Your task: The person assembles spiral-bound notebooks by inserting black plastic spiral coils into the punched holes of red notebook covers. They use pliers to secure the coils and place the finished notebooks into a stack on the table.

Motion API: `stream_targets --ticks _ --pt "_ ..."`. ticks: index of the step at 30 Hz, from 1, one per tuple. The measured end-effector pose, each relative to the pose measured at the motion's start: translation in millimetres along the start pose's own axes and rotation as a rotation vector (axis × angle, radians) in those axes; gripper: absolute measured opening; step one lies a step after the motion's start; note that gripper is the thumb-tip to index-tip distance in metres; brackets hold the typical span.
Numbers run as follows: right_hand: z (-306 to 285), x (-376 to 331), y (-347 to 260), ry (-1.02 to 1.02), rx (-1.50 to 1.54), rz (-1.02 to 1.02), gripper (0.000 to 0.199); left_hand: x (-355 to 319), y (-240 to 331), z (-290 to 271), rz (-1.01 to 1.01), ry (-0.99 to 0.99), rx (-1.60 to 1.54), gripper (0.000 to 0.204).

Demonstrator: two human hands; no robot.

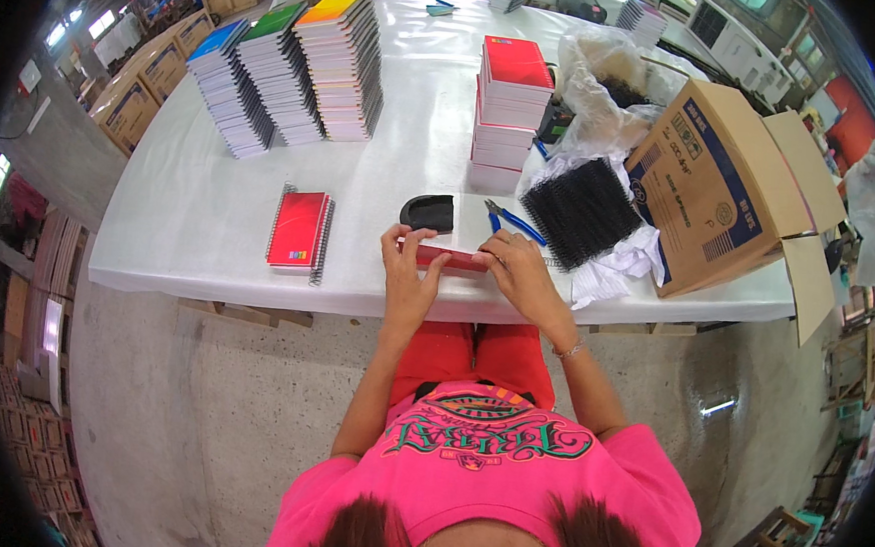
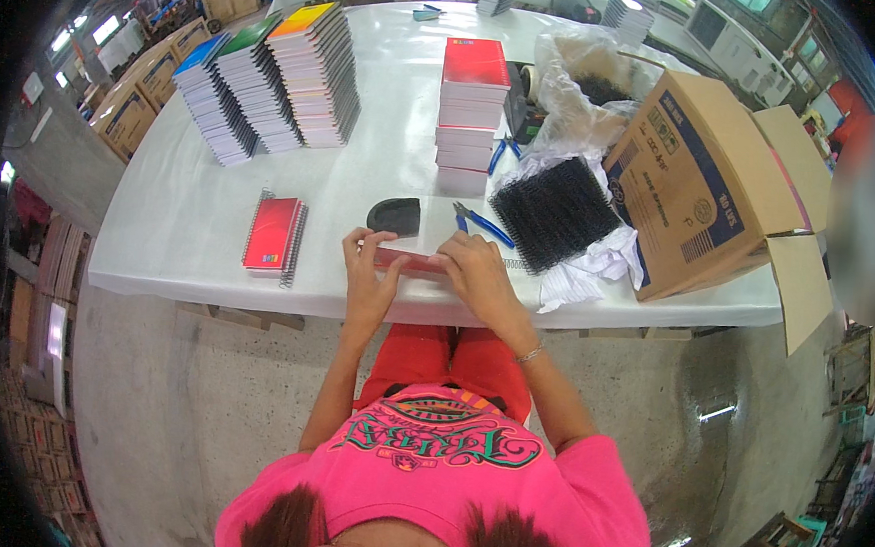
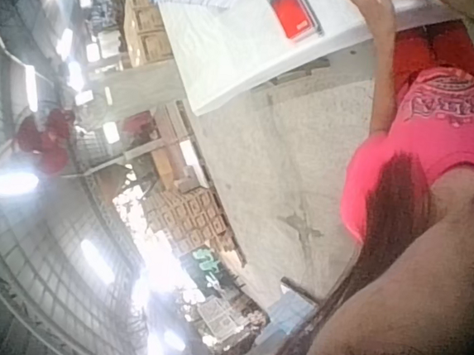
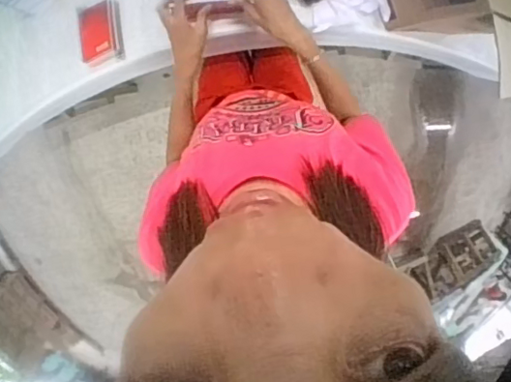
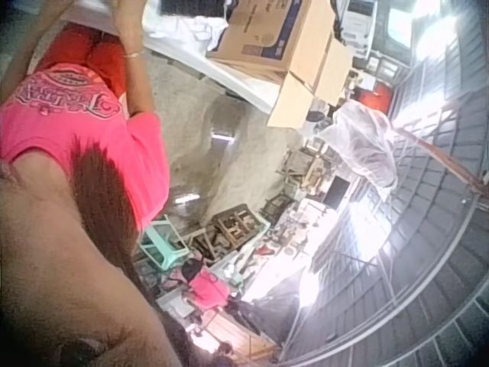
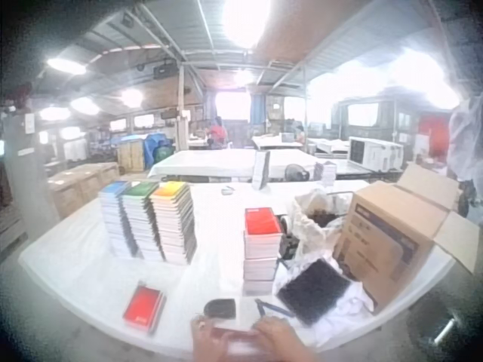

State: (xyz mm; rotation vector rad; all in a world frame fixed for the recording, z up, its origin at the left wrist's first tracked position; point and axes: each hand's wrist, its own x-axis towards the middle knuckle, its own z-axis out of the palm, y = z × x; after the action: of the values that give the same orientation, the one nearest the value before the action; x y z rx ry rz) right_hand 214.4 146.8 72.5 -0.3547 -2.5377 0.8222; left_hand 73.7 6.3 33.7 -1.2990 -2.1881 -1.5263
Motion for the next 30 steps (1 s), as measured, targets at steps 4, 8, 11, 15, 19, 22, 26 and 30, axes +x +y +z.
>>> stream_targets --ticks 4,8,11,15,19,22,26,30 --pt "-13 25 21 -0.332 0.221 -0.066 0.028 -2 -15 -15 -0.116 -0.146 -0.194 0.035" --pt "-11 67 30 -0.328 0.112 -0.119 0.037 4 -22 -42 -0.110 -0.136 -0.156 0.032" --pt "14 88 50 -0.299 0.050 -0.185 0.047 12 -23 -55 -0.087 -0.134 -0.126 0.033" --pt "55 93 48 -0.283 0.062 -0.177 0.052 10 -25 -70 -0.085 -0.120 -0.076 0.033" --pt "65 95 44 -0.169 0.008 -0.173 0.050 6 -29 -75 -0.096 -0.101 -0.071 0.033" --pt "54 91 33 -0.173 -0.092 -0.067 0.051 3 -32 -79 -0.095 -0.104 -0.044 0.033" --pt "48 73 27 -0.185 -0.220 0.037 0.064 1 -39 -81 -0.077 -0.093 -0.043 0.034" --pt "42 60 32 -0.342 -0.108 -0.104 0.069 6 -37 -84 -0.080 -0.091 -0.045 0.034"
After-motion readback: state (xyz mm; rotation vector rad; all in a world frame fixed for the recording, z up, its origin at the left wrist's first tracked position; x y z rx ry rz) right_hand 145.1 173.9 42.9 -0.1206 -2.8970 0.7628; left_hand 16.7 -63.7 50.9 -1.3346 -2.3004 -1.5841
